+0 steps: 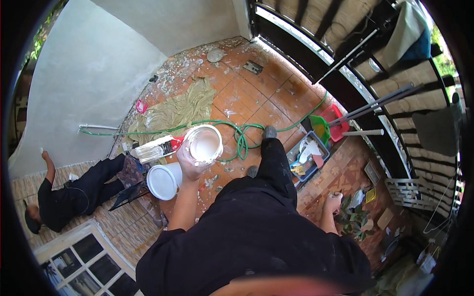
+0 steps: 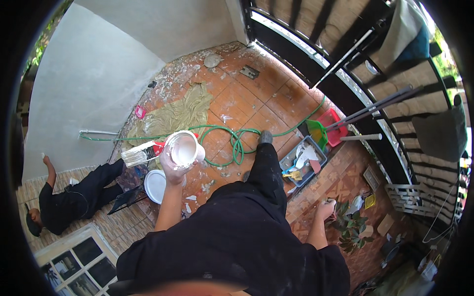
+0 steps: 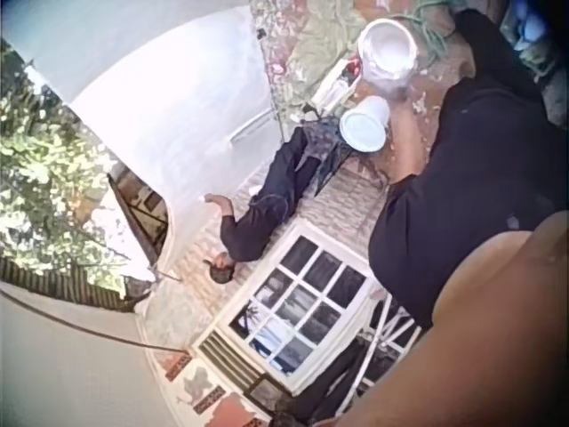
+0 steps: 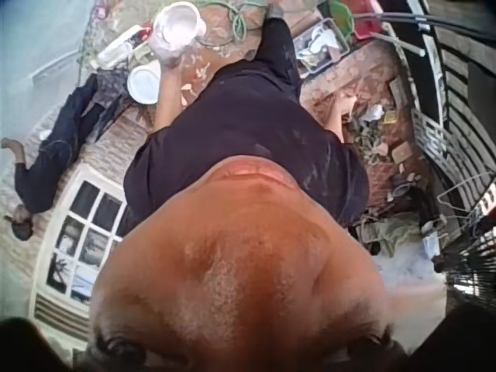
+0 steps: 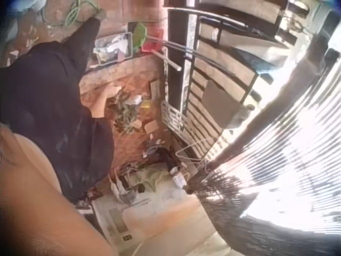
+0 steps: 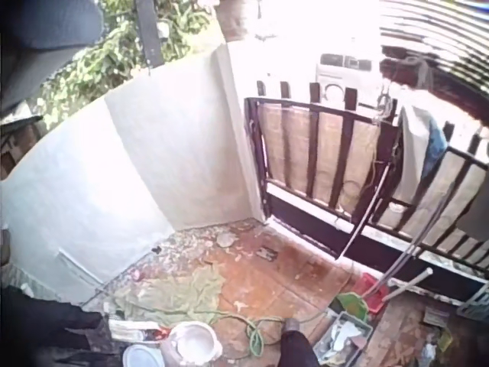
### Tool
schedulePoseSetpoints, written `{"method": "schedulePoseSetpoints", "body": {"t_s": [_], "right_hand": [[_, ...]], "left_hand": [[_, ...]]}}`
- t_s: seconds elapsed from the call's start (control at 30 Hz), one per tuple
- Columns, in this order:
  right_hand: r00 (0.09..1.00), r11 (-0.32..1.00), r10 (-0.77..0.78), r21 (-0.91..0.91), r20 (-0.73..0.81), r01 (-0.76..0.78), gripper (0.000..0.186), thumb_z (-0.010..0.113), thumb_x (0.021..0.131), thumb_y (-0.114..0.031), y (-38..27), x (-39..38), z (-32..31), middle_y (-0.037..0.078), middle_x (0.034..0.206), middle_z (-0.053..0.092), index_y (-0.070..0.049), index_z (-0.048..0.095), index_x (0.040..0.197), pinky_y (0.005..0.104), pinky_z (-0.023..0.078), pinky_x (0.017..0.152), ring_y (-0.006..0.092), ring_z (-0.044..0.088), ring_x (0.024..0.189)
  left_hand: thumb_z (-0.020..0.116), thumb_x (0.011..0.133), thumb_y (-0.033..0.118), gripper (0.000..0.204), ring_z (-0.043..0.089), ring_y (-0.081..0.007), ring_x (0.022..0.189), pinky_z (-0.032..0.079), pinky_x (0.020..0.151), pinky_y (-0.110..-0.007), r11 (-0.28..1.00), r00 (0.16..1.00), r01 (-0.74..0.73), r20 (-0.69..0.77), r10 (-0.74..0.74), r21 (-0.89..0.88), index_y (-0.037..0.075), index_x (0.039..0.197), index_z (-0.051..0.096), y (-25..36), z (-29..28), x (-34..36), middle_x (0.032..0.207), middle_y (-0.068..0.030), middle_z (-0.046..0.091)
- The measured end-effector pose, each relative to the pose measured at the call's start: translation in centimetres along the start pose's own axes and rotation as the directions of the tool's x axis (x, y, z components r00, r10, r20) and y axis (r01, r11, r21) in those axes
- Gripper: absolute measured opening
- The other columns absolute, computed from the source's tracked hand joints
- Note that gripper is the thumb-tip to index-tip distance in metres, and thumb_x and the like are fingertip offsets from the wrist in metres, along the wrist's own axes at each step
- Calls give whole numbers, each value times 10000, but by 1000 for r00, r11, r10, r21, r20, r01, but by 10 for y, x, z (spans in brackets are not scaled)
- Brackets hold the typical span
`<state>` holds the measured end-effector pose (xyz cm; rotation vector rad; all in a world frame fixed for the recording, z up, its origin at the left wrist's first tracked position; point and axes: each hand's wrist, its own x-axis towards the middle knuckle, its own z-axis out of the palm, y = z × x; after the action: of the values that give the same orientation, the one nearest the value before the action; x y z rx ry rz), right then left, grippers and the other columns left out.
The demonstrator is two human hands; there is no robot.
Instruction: The person paints a door frame with white paint using a paintbrush.
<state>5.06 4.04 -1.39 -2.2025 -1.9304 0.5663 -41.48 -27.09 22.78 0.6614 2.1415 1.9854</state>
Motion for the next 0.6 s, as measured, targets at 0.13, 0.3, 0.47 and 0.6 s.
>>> {"method": "schedulePoseSetpoints", "body": {"t_s": [0.13, 0.3, 0.47, 0.6], "right_hand": [[947, 940, -300, -133, 111, 314, 192, 663, 821, -197, -97, 79, 36, 184, 823, 643, -11, 616, 813, 466, 477, 736, 372, 609, 784], [785, 838, -476, -66, 397, 541, 395, 581, 897, -380, -292, 195, 138, 243, 872, 669, 3, 676, 914, 481, 494, 791, 425, 649, 881], [524, 761, -605, 241, 599, 602, 358, 591, 905, -353, -553, 225, 249, 196, 983, 701, -58, 701, 1075, 419, 509, 842, 338, 675, 951], [443, 661, -728, 366, 523, 655, 324, 619, 909, -241, -696, 189, 310, 117, 892, 714, -9, 668, 1130, 332, 519, 732, 193, 675, 790]], "left_hand": [[903, 567, 167, 763, 595, -205, 1053, 487, 921, -361, 998, 990, -22, -140, 15, -55, -39, 1213, 554, -42, -5, 58, 1141, -94, 618], [944, 570, 353, 980, 577, -231, 1124, 490, 963, -378, 1000, 982, 7, -188, -7, -4, -43, 1321, 456, -52, 16, 169, 1253, -122, 564], [947, 551, 361, 1009, 618, -242, 1094, 520, 948, -392, 981, 955, -80, -268, 126, 178, -25, 1331, 437, -100, 25, 274, 1238, -137, 602], [848, 631, 585, 1140, 500, -300, 1265, 415, 1072, -449, 952, 971, -9, -226, 82, 306, 5, 1452, 312, -149, 27, 343, 1409, -168, 457]]}}
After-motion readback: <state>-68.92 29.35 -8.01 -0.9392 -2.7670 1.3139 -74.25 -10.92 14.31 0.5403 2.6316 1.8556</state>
